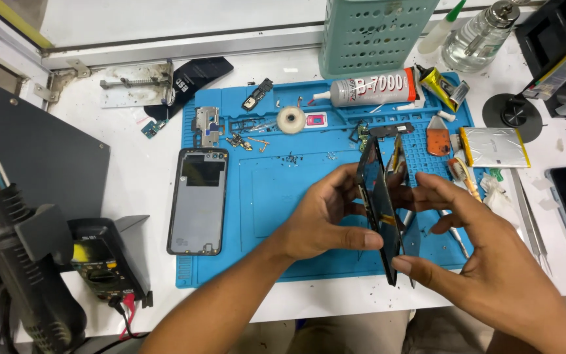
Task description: Repairing a mobile phone by applying adhesive and assembling internal components
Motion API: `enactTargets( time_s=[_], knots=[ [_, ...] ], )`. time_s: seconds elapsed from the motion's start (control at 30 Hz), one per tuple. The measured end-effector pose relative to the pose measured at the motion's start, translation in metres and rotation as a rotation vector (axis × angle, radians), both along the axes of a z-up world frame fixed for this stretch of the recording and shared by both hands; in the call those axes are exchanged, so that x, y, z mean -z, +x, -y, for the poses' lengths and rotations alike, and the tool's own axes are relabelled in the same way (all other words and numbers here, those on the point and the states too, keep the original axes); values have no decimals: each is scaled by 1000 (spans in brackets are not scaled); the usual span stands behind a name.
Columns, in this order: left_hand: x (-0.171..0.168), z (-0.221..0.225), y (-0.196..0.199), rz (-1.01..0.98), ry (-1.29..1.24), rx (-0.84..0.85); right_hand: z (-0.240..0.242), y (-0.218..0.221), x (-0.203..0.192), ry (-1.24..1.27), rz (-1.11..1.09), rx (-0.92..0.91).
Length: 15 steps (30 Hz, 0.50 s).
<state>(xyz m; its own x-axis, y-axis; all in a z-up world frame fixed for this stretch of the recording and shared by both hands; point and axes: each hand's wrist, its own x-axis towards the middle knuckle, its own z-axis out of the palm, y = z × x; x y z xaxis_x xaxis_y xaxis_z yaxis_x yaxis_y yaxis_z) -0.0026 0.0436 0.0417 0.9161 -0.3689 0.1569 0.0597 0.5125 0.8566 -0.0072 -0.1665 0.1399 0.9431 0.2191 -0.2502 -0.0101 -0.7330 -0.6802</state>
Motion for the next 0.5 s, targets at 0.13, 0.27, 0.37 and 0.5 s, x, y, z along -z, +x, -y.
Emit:
enactTargets(
  time_s=[0.13, 0.27, 0.37, 0.5],
  knots=[
    [2, 1, 0, -26, -39, 26, -3, 1, -6, -94, -151, 128],
    [3, 2, -1, -20, -38, 34, 3, 2, 2, -32, -80, 72],
    [7, 2, 1, -3, -37, 15, -3, 1, -2, -49, -66, 69],
    [11, 2, 0, 51, -28, 0, -5, -3, -2, -111, -20, 70]
  ],
)
